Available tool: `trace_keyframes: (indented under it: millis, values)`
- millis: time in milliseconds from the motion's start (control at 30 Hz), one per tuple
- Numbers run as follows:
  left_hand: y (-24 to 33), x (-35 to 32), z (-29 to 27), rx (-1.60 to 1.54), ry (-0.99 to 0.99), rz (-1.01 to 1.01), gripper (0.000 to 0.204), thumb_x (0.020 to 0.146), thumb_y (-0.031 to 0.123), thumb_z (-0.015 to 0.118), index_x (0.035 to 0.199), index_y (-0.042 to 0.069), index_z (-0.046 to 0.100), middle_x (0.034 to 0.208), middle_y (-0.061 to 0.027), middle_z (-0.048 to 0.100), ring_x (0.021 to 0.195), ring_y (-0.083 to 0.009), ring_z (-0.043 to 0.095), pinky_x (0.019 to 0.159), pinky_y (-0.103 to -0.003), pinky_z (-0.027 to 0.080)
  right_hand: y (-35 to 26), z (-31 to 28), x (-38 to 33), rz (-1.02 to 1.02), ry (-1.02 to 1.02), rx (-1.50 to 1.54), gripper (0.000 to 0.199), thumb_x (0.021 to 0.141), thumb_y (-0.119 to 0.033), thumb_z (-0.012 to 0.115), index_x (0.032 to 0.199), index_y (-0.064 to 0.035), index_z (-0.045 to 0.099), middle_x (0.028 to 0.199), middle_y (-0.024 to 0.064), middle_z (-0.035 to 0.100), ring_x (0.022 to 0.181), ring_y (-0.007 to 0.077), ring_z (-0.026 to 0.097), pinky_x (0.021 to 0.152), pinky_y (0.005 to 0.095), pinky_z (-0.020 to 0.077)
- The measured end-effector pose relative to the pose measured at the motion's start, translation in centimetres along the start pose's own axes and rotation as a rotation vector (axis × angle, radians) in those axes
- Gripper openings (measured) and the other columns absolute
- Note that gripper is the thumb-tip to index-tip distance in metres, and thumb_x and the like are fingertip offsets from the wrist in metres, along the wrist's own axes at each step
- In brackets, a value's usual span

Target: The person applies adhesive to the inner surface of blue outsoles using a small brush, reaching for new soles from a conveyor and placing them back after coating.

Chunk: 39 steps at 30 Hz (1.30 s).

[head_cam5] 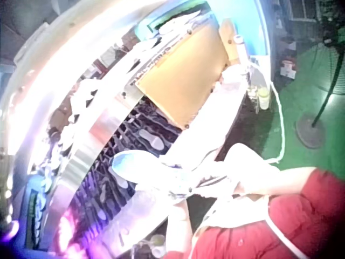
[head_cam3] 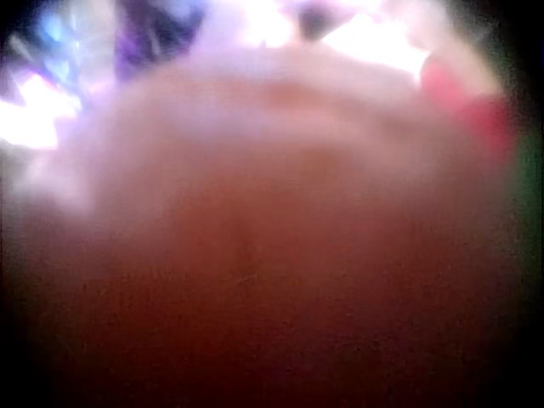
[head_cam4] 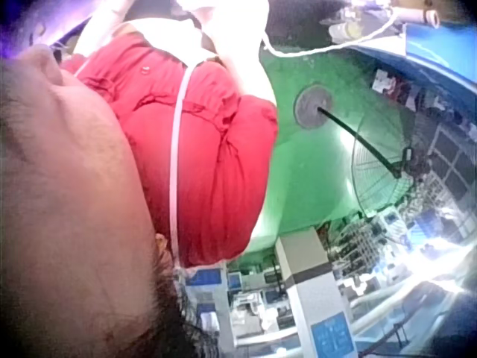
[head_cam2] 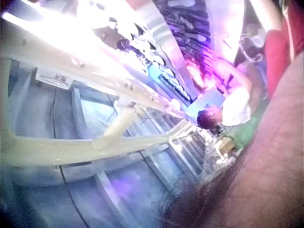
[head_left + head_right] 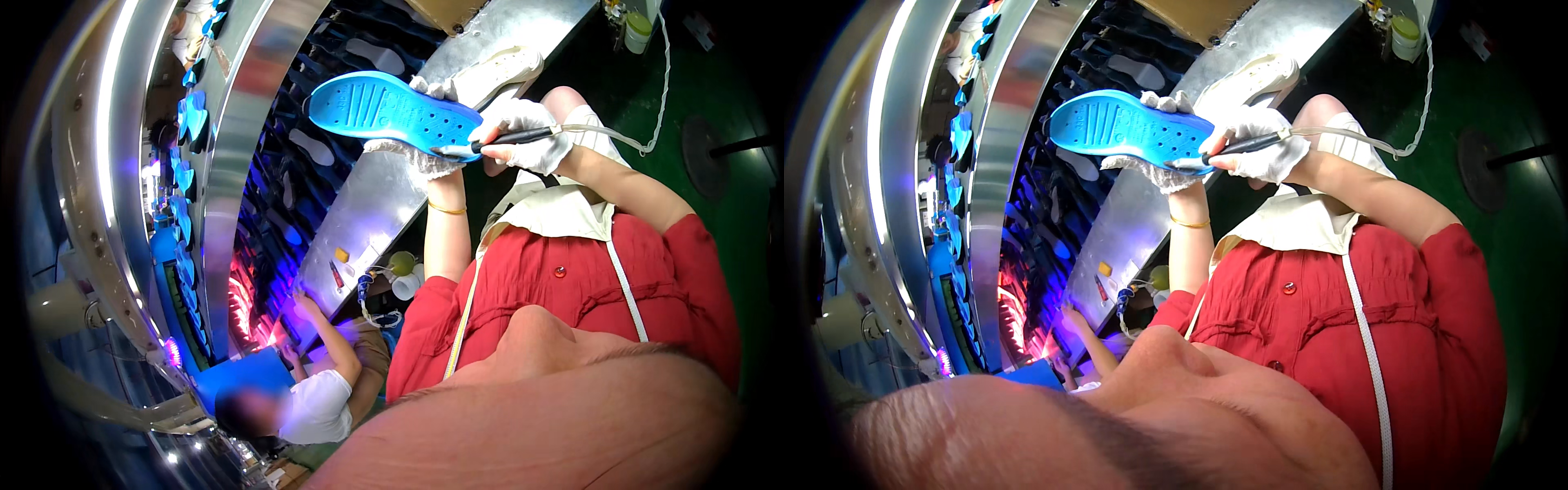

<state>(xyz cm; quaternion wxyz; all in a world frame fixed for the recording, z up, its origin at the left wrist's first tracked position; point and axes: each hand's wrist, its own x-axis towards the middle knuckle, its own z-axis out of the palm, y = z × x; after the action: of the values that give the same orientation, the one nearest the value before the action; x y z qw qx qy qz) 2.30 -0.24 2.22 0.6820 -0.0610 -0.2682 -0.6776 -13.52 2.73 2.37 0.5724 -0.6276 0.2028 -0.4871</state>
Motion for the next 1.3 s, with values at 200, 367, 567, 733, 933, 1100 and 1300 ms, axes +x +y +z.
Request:
trace_keyframes:
  millis: [200,367,567,733,933,1100,1300]
  values:
    - [1.7,0.9,-3.0,0.061,0.072,-0.083,0.103,0.054,0.076,0.060,0.119,-0.002,0.045,0.108,-0.0127,0.059,0.103,-0.0266,0.056,0.101,-0.042,0.038,0.7,-1.7,2.4,0.527,0.088,0.429,0.014,0.079,-0.005,0.065,0.092,-0.0025,0.060,0.088,0.0080,0.063,0.068,0.0121,0.058,0.060,0.0245,0.0491]
    - [4.7,0.3,-5.5,0.281,0.191,-0.197,0.111,0.052,0.082,0.051,0.129,0.003,0.041,0.119,-0.0153,0.054,0.106,-0.0300,0.056,0.093,-0.045,0.046,1.6,-1.1,3.3,0.351,-0.086,-0.010,0.012,0.076,-0.005,0.066,0.087,-0.0049,0.063,0.098,0.0067,0.062,0.083,0.0143,0.056,0.073,0.0278,0.0480]
    - [7.4,0.8,-6.6,0.619,0.206,-0.312,0.112,0.050,0.083,0.052,0.129,0.005,0.042,0.116,-0.0157,0.056,0.101,-0.0285,0.059,0.087,-0.042,0.051,2.0,-1.7,8.0,0.586,-0.385,-0.087,0.015,0.066,-0.004,0.070,0.080,-0.0036,0.064,0.077,0.0046,0.064,0.071,0.0119,0.059,0.066,0.0237,0.0474]
    - [9.3,1.8,-5.3,0.600,0.183,-0.511,0.096,0.063,0.073,0.056,0.125,0.000,0.046,0.111,-0.0159,0.060,0.095,-0.0252,0.063,0.082,-0.037,0.053,1.0,-0.8,8.9,0.501,-0.328,-0.021,0.016,0.067,-0.009,0.071,0.080,-0.0067,0.063,0.078,0.0034,0.064,0.073,0.0136,0.059,0.068,0.0266,0.0474]
    - [11.0,3.0,-5.4,0.780,0.430,-0.603,0.060,0.089,0.053,0.047,0.121,0.003,0.051,0.105,-0.0088,0.061,0.086,-0.0155,0.061,0.076,-0.029,0.052,-0.8,2.1,9.3,0.134,-0.453,-0.736,0.015,0.063,-0.006,0.068,0.075,-0.0090,0.060,0.091,0.0032,0.061,0.090,0.0162,0.056,0.077,0.0298,0.0459]
    - [10.0,3.1,-5.0,0.928,0.541,-0.713,0.057,0.089,0.052,0.048,0.121,0.005,0.052,0.104,-0.0079,0.061,0.084,-0.0160,0.060,0.074,-0.029,0.052,1.7,0.6,10.1,0.415,-0.459,-0.249,0.013,0.064,-0.004,0.068,0.077,-0.0060,0.064,0.087,0.0064,0.065,0.087,0.0190,0.061,0.077,0.0300,0.0476]
    - [9.4,3.1,-3.9,0.944,0.569,-0.745,0.060,0.088,0.053,0.048,0.121,0.003,0.051,0.105,-0.0096,0.061,0.087,-0.0169,0.061,0.075,-0.029,0.052,2.3,-0.1,8.4,0.149,-0.375,-0.490,0.018,0.065,-0.008,0.068,0.081,-0.0111,0.063,0.088,0.0036,0.062,0.083,0.0186,0.057,0.075,0.0301,0.0456]
